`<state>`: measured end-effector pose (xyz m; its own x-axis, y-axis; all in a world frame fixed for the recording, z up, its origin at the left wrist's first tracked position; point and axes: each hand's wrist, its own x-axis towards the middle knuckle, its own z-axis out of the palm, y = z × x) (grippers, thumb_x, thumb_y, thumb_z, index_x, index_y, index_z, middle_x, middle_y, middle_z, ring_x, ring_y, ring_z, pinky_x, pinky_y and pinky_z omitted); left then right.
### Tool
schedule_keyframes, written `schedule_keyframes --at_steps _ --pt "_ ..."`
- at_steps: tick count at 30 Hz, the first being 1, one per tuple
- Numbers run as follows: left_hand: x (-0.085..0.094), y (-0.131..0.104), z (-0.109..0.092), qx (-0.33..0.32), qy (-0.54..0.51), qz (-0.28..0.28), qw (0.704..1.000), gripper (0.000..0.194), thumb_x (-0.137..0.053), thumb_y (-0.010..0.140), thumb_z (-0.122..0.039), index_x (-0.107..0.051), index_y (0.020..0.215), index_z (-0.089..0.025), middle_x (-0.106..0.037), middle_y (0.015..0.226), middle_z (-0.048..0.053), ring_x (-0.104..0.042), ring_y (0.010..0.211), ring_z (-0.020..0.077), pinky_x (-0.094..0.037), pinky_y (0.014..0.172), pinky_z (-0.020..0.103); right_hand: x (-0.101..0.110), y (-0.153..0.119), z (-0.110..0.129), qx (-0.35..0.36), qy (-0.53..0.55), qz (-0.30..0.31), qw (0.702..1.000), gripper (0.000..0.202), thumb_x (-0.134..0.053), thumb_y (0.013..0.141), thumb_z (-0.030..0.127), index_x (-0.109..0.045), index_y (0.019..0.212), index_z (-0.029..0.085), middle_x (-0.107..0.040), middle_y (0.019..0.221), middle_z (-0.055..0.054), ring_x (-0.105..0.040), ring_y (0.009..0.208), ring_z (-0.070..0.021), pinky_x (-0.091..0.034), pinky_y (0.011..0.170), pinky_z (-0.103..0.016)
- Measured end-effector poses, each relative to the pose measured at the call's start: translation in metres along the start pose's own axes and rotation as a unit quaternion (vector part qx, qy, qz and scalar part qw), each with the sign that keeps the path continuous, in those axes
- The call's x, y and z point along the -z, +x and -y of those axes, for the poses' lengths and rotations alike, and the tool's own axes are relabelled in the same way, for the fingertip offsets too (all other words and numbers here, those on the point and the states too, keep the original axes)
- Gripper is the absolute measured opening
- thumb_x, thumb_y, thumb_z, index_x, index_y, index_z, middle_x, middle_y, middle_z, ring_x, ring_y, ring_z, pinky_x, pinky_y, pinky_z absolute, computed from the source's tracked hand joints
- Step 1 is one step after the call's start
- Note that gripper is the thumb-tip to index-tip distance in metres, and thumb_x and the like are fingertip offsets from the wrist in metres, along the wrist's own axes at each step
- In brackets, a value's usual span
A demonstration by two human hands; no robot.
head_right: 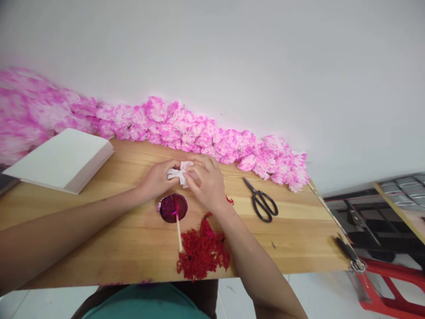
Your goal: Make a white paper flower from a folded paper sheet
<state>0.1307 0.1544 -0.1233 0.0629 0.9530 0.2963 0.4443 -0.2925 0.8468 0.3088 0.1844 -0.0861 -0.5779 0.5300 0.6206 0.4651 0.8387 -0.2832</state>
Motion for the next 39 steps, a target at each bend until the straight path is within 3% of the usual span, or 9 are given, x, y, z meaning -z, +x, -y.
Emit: schedule_keyframes --at_steps 3,5,10,15,19,23,28,34,39 --pt "0.000 0.001 0.002 0.034 -0.033 -0.001 0.999 0.011 -0.062 0.072 -0.023 -0.061 0.081 -0.017 -0.064 0.076 -0.002 -0.056 0.068 0.0147 -0.040 0.062 0.023 0.001 0.000 0.004 0.037 0.044 0.006 0.998 0.005 -0.062 0.086 0.020 -0.063 0.086 0.025 -0.065 0.112 -0.004 -0.057 0.108 -0.0223 -0.045 0.094 -0.044" --pt "-0.001 0.002 0.005 0.050 -0.065 -0.009 0.997 0.012 -0.061 0.070 -0.024 -0.060 0.080 -0.017 -0.063 0.074 -0.003 -0.056 0.069 0.0146 -0.039 0.061 0.023 0.004 0.001 0.004 0.017 0.089 -0.020 0.996 0.005 -0.063 0.086 0.020 -0.064 0.086 0.025 -0.064 0.111 -0.004 -0.057 0.109 -0.0216 -0.045 0.096 -0.044" --pt "-0.001 0.005 0.010 0.077 -0.143 -0.016 0.987 0.018 -0.053 0.064 -0.016 -0.060 0.080 -0.016 -0.062 0.074 -0.003 -0.055 0.070 0.0135 -0.039 0.064 0.022 0.008 0.000 -0.009 -0.151 0.193 -0.102 0.964 0.011 -0.057 0.090 0.028 -0.066 0.097 0.026 -0.065 0.109 -0.004 -0.059 0.109 -0.0202 -0.045 0.098 -0.041" --pt "-0.001 0.006 0.007 0.081 -0.199 0.000 0.977 0.019 -0.051 0.063 -0.015 -0.061 0.078 -0.015 -0.062 0.072 -0.003 -0.055 0.066 0.0123 -0.039 0.061 0.021 -0.001 -0.003 -0.020 -0.290 0.257 -0.010 0.922 0.026 -0.053 0.092 0.042 -0.068 0.103 0.023 -0.070 0.095 -0.002 -0.063 0.088 -0.0174 -0.050 0.082 -0.034" --pt "0.000 0.006 0.006 0.072 -0.208 0.010 0.975 0.022 -0.052 0.063 -0.015 -0.064 0.081 -0.015 -0.065 0.075 -0.002 -0.058 0.069 0.0129 -0.042 0.064 0.021 -0.005 -0.003 -0.015 -0.273 0.286 0.051 0.917 0.037 -0.047 0.094 0.050 -0.070 0.091 0.021 -0.068 0.083 -0.001 -0.060 0.077 -0.0157 -0.049 0.072 -0.030" --pt "0.001 0.005 0.005 0.088 -0.190 0.020 0.978 0.025 -0.054 0.063 -0.014 -0.066 0.085 -0.014 -0.068 0.079 -0.001 -0.060 0.072 0.0138 -0.044 0.067 0.022 -0.005 -0.002 -0.002 -0.206 0.239 0.077 0.946 0.024 -0.058 0.090 0.041 -0.071 0.100 0.024 -0.068 0.086 -0.001 -0.061 0.077 -0.0159 -0.048 0.071 -0.030" --pt "0.004 0.007 0.006 0.094 -0.221 0.004 0.971 0.024 -0.061 0.066 -0.021 -0.067 0.088 -0.014 -0.069 0.085 0.002 -0.062 0.078 0.0156 -0.045 0.070 0.023 0.005 -0.001 0.009 -0.094 0.194 0.062 0.975 0.014 -0.061 0.088 0.031 -0.073 0.091 0.025 -0.065 0.076 0.000 -0.058 0.070 -0.0144 -0.046 0.067 -0.030" --pt "0.006 0.010 0.011 0.119 -0.357 -0.019 0.926 0.032 -0.077 0.063 -0.030 -0.063 0.088 -0.014 -0.068 0.082 0.002 -0.061 0.074 0.0140 -0.046 0.069 0.023 0.010 -0.002 -0.009 -0.243 0.251 -0.060 0.935 0.023 -0.055 0.090 0.041 -0.069 0.101 0.025 -0.066 0.080 0.000 -0.056 0.065 -0.0134 -0.047 0.063 -0.029" --pt "0.005 0.008 0.010 0.144 -0.412 -0.024 0.900 0.042 -0.080 0.061 -0.029 -0.063 0.096 -0.014 -0.069 0.088 0.003 -0.062 0.078 0.0150 -0.047 0.073 0.026 -0.001 -0.005 -0.020 -0.261 0.250 -0.010 0.933 0.030 -0.057 0.088 0.039 -0.066 0.113 0.025 -0.068 0.094 -0.003 -0.062 0.083 -0.0159 -0.051 0.072 -0.031"
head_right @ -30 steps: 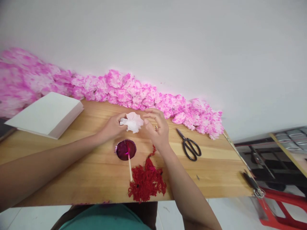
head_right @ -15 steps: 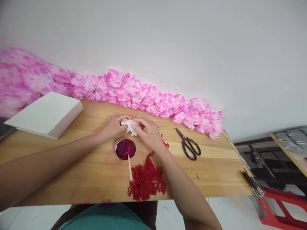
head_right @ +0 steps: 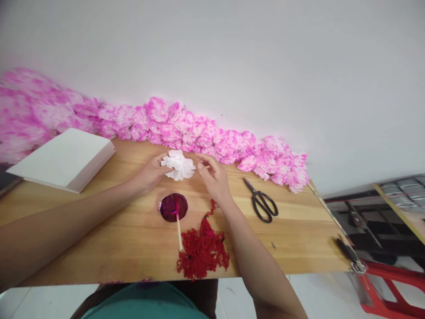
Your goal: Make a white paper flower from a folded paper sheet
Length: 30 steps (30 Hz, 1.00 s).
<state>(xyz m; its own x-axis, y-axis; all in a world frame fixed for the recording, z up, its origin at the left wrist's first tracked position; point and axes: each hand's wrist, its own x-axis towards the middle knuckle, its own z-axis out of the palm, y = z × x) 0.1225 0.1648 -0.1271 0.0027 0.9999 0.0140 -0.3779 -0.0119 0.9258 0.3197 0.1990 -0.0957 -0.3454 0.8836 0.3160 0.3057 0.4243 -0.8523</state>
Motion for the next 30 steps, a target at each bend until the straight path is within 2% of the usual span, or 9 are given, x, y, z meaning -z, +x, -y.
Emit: schedule_keyframes --at_steps 5,11,15,18,21,25,30 --pt "-0.001 0.000 0.000 -0.006 -0.008 -0.005 1.000 0.041 -0.077 0.063 -0.028 -0.062 0.097 -0.014 -0.067 0.087 0.002 -0.061 0.074 0.0142 -0.046 0.070 0.025 -0.004 -0.003 0.002 0.034 -0.012 0.052 0.998 0.033 -0.054 0.087 0.030 -0.062 0.118 0.024 -0.067 0.108 -0.006 -0.062 0.093 -0.0184 -0.052 0.078 -0.035" --pt "-0.002 0.000 -0.003 -0.004 0.017 -0.016 1.000 0.039 -0.076 0.060 -0.028 -0.057 0.092 -0.015 -0.063 0.083 0.000 -0.058 0.073 0.0128 -0.044 0.067 0.023 -0.013 -0.008 0.006 0.056 -0.062 0.034 0.996 0.012 -0.060 0.085 0.028 -0.065 0.094 0.022 -0.070 0.089 -0.001 -0.062 0.077 -0.0151 -0.051 0.074 -0.031" --pt "-0.001 0.001 -0.002 -0.003 0.032 -0.012 0.999 0.039 -0.076 0.060 -0.029 -0.058 0.092 -0.015 -0.063 0.083 0.001 -0.058 0.073 0.0133 -0.044 0.066 0.023 -0.016 -0.011 0.005 0.093 -0.099 0.063 0.989 0.011 -0.058 0.088 0.028 -0.067 0.092 0.024 -0.070 0.086 -0.001 -0.062 0.076 -0.0145 -0.050 0.072 -0.030" --pt "0.000 0.002 0.000 -0.009 0.035 -0.018 0.999 0.041 -0.076 0.063 -0.030 -0.060 0.097 -0.014 -0.065 0.087 0.002 -0.059 0.075 0.0143 -0.045 0.067 0.023 -0.012 -0.011 0.005 0.087 -0.065 0.025 0.994 0.020 -0.058 0.089 0.030 -0.066 0.106 0.026 -0.069 0.091 -0.001 -0.062 0.081 -0.0153 -0.052 0.074 -0.031" --pt "0.000 0.003 0.001 -0.008 0.041 -0.026 0.999 0.045 -0.076 0.065 -0.032 -0.060 0.102 -0.013 -0.066 0.091 0.004 -0.060 0.077 0.0148 -0.046 0.068 0.024 -0.009 -0.007 0.006 0.056 -0.020 -0.025 0.998 0.037 -0.058 0.088 0.034 -0.058 0.125 0.027 -0.066 0.102 -0.004 -0.062 0.092 -0.0177 -0.055 0.077 -0.033" --pt "-0.003 0.001 0.000 -0.007 0.063 -0.035 0.997 0.050 -0.074 0.069 -0.036 -0.058 0.110 -0.011 -0.066 0.100 0.007 -0.061 0.081 0.0163 -0.046 0.070 0.025 -0.014 -0.006 0.003 0.034 -0.006 0.010 0.999 0.055 -0.063 0.084 0.042 -0.050 0.136 0.029 -0.061 0.122 -0.009 -0.059 0.107 -0.0219 -0.056 0.082 -0.038" --pt "-0.003 -0.001 -0.003 -0.005 0.087 -0.043 0.995 0.048 -0.072 0.072 -0.036 -0.059 0.112 -0.011 -0.066 0.102 0.008 -0.061 0.084 0.0175 -0.047 0.071 0.025 -0.025 -0.010 0.001 0.013 -0.030 0.054 0.998 0.073 -0.067 0.081 0.046 -0.039 0.145 0.029 -0.047 0.145 -0.012 -0.052 0.125 -0.0278 -0.054 0.093 -0.046"
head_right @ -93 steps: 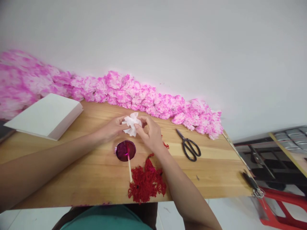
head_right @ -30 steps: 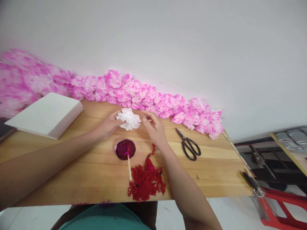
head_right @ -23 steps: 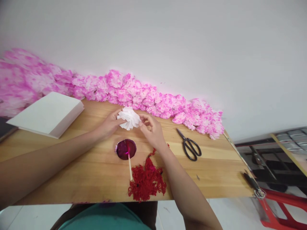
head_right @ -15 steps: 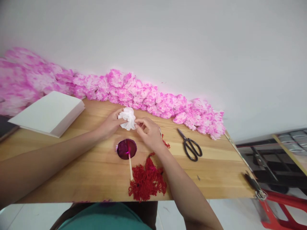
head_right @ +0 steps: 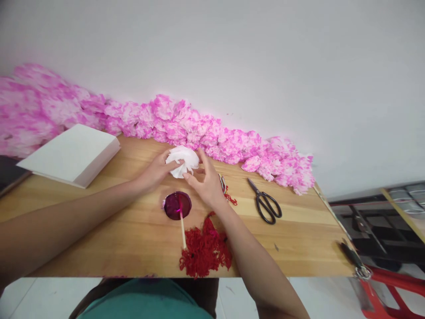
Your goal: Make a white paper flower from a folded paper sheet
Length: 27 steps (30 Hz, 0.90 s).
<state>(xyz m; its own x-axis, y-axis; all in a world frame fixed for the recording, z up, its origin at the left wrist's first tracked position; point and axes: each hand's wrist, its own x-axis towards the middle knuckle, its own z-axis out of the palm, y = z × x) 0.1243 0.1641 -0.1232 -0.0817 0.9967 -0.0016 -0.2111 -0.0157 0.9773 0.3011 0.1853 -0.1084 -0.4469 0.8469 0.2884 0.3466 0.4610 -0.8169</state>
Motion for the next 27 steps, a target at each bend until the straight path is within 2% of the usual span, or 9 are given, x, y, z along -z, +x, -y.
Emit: schedule_keyframes --at_steps 6,11,14,16,19,24,27 --pt "0.002 0.002 0.003 -0.016 0.021 0.032 0.999 0.050 -0.071 0.075 -0.036 -0.058 0.116 -0.011 -0.067 0.107 0.009 -0.062 0.090 0.0194 -0.047 0.074 0.026 -0.001 -0.001 0.001 0.012 -0.041 -0.007 0.999 0.084 -0.070 0.079 0.042 -0.028 0.150 0.029 -0.043 0.149 -0.013 -0.050 0.129 -0.0289 -0.051 0.098 -0.049" --pt "0.000 0.000 0.001 -0.039 0.034 0.078 0.996 0.046 -0.070 0.076 -0.037 -0.058 0.114 -0.013 -0.067 0.106 0.008 -0.062 0.092 0.0201 -0.048 0.075 0.027 -0.002 -0.001 -0.005 -0.005 -0.010 -0.027 1.000 0.073 -0.067 0.083 0.041 -0.035 0.147 0.029 -0.051 0.142 -0.010 -0.056 0.121 -0.0273 -0.051 0.097 -0.048" --pt "-0.001 -0.002 -0.001 -0.029 0.000 0.081 0.996 0.037 -0.062 0.084 -0.046 -0.056 0.104 -0.015 -0.066 0.090 0.004 -0.062 0.078 0.0166 -0.047 0.066 0.025 -0.002 0.001 -0.013 -0.031 0.060 -0.067 0.996 0.063 -0.066 0.083 0.039 -0.042 0.140 0.028 -0.061 0.128 -0.009 -0.062 0.110 -0.0254 -0.053 0.093 -0.046" --pt "0.000 -0.003 -0.001 -0.021 -0.029 0.088 0.995 0.036 -0.055 0.088 -0.052 -0.053 0.094 -0.016 -0.062 0.077 0.001 -0.061 0.066 0.0140 -0.046 0.060 0.024 -0.001 0.003 -0.017 -0.038 0.098 -0.095 0.990 0.060 -0.068 0.082 0.037 -0.045 0.136 0.027 -0.063 0.124 -0.009 -0.063 0.108 -0.0250 -0.054 0.092 -0.045" --pt "0.001 -0.003 0.000 -0.013 -0.044 0.091 0.995 0.039 -0.051 0.090 -0.056 -0.050 0.089 -0.017 -0.062 0.072 0.001 -0.060 0.061 0.0128 -0.045 0.057 0.024 0.002 0.007 -0.018 -0.043 0.129 -0.124 0.983 0.054 -0.068 0.081 0.034 -0.049 0.131 0.026 -0.064 0.122 -0.008 -0.063 0.106 -0.0236 -0.055 0.088 -0.042" --pt "0.002 -0.004 -0.002 -0.013 0.020 0.103 0.994 0.045 -0.052 0.089 -0.055 -0.058 0.075 -0.013 -0.065 0.071 0.005 -0.058 0.061 0.0116 -0.045 0.060 0.024 0.004 0.008 -0.014 -0.079 0.148 -0.148 0.975 0.054 -0.065 0.082 0.032 -0.047 0.133 0.026 -0.066 0.113 -0.007 -0.063 0.092 -0.0195 -0.056 0.068 -0.031" --pt "0.002 -0.005 -0.002 -0.014 0.083 0.129 0.988 0.039 -0.060 0.084 -0.049 -0.064 0.072 -0.012 -0.065 0.070 0.004 -0.056 0.061 0.0107 -0.044 0.062 0.023 0.003 0.007 -0.014 -0.088 0.159 -0.152 0.971 0.057 -0.065 0.081 0.031 -0.046 0.134 0.025 -0.065 0.113 -0.007 -0.063 0.091 -0.0187 -0.056 0.067 -0.029"
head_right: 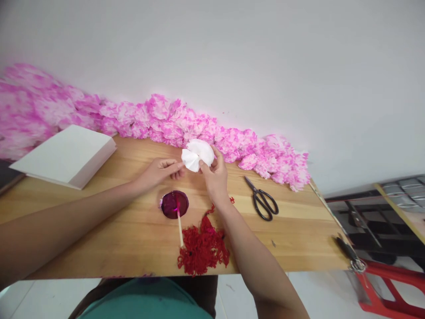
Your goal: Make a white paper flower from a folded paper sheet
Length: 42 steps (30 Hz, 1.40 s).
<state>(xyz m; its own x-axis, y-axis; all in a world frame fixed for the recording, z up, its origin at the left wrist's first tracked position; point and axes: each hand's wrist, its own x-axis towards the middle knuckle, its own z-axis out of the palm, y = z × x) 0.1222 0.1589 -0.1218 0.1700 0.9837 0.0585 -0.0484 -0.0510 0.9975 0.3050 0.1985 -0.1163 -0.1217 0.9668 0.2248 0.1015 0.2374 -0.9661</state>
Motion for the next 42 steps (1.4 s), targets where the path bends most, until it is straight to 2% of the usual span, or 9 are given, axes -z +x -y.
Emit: schedule_keyframes --at_steps 6,17,25,29,34,36,38,40,42 --pt "-0.002 0.001 0.005 -0.006 0.037 -0.001 0.999 0.025 -0.065 0.080 -0.038 -0.066 0.078 -0.013 -0.063 0.070 0.001 -0.055 0.062 0.0105 -0.041 0.061 0.023 -0.003 -0.001 -0.007 0.002 0.000 0.010 1.000 0.057 -0.066 0.080 0.033 -0.046 0.133 0.025 -0.064 0.118 -0.009 -0.063 0.101 -0.0216 -0.057 0.075 -0.034" --pt "-0.005 0.000 0.001 -0.014 -0.012 -0.021 1.000 0.016 -0.063 0.078 -0.028 -0.061 0.070 -0.014 -0.061 0.066 -0.001 -0.053 0.059 0.0085 -0.042 0.059 0.021 -0.009 -0.006 -0.003 -0.025 -0.003 0.026 0.999 0.059 -0.067 0.077 0.030 -0.048 0.132 0.023 -0.065 0.116 -0.008 -0.063 0.097 -0.0219 -0.055 0.081 -0.038" --pt "-0.003 0.000 -0.001 -0.016 -0.040 -0.024 0.999 0.025 -0.063 0.083 -0.039 -0.057 0.079 -0.015 -0.064 0.071 0.000 -0.056 0.059 0.0092 -0.045 0.060 0.022 -0.009 -0.006 0.004 -0.042 0.028 0.035 0.998 0.056 -0.068 0.077 0.032 -0.051 0.130 0.024 -0.066 0.110 -0.006 -0.061 0.080 -0.0174 -0.053 0.065 -0.031" --pt "-0.002 0.001 -0.001 -0.018 -0.037 -0.026 0.999 0.029 -0.061 0.084 -0.044 -0.056 0.081 -0.015 -0.063 0.070 0.000 -0.056 0.060 0.0099 -0.045 0.059 0.022 -0.010 -0.007 0.001 -0.046 0.029 0.041 0.998 0.060 -0.069 0.076 0.031 -0.048 0.132 0.023 -0.065 0.117 -0.008 -0.063 0.091 -0.0196 -0.055 0.074 -0.034" --pt "-0.003 0.002 0.000 -0.007 -0.045 -0.029 0.999 0.024 -0.064 0.081 -0.038 -0.057 0.083 -0.015 -0.062 0.068 0.000 -0.056 0.058 0.0096 -0.044 0.058 0.022 -0.006 -0.003 -0.005 -0.026 -0.010 0.053 0.998 0.061 -0.067 0.078 0.034 -0.045 0.133 0.023 -0.063 0.120 -0.009 -0.062 0.097 -0.0215 -0.055 0.079 -0.038" --pt "-0.002 0.002 0.000 0.002 -0.050 -0.035 0.998 0.024 -0.065 0.080 -0.037 -0.058 0.084 -0.015 -0.063 0.068 0.000 -0.055 0.058 0.0096 -0.044 0.058 0.022 0.000 -0.001 -0.001 0.005 -0.055 0.041 0.998 0.057 -0.064 0.082 0.036 -0.044 0.135 0.024 -0.064 0.114 -0.009 -0.062 0.097 -0.0217 -0.054 0.081 -0.039" --pt "-0.002 0.002 0.000 0.004 -0.055 -0.043 0.998 0.025 -0.065 0.080 -0.038 -0.058 0.084 -0.014 -0.064 0.070 0.001 -0.056 0.059 0.0097 -0.044 0.059 0.022 0.007 0.000 0.007 0.076 -0.126 -0.001 0.989 0.051 -0.059 0.086 0.037 -0.046 0.134 0.026 -0.063 0.113 -0.008 -0.060 0.103 -0.0225 -0.050 0.087 -0.041" --pt "-0.001 0.003 0.000 0.002 -0.061 -0.048 0.997 0.026 -0.064 0.080 -0.039 -0.057 0.082 -0.014 -0.064 0.071 0.002 -0.057 0.060 0.0099 -0.044 0.060 0.022 0.011 -0.002 0.018 0.168 -0.210 -0.037 0.962 0.044 -0.057 0.089 0.037 -0.050 0.132 0.027 -0.062 0.115 -0.008 -0.057 0.108 -0.0236 -0.047 0.092 -0.043" --pt "-0.002 0.002 0.000 -0.003 -0.062 -0.045 0.997 0.025 -0.065 0.080 -0.038 -0.057 0.080 -0.014 -0.064 0.070 0.001 -0.057 0.061 0.0103 -0.044 0.061 0.023 0.011 -0.007 0.026 0.238 -0.284 -0.021 0.928 0.037 -0.055 0.090 0.037 -0.055 0.126 0.026 -0.065 0.108 -0.007 -0.057 0.102 -0.0241 -0.044 0.091 -0.043"
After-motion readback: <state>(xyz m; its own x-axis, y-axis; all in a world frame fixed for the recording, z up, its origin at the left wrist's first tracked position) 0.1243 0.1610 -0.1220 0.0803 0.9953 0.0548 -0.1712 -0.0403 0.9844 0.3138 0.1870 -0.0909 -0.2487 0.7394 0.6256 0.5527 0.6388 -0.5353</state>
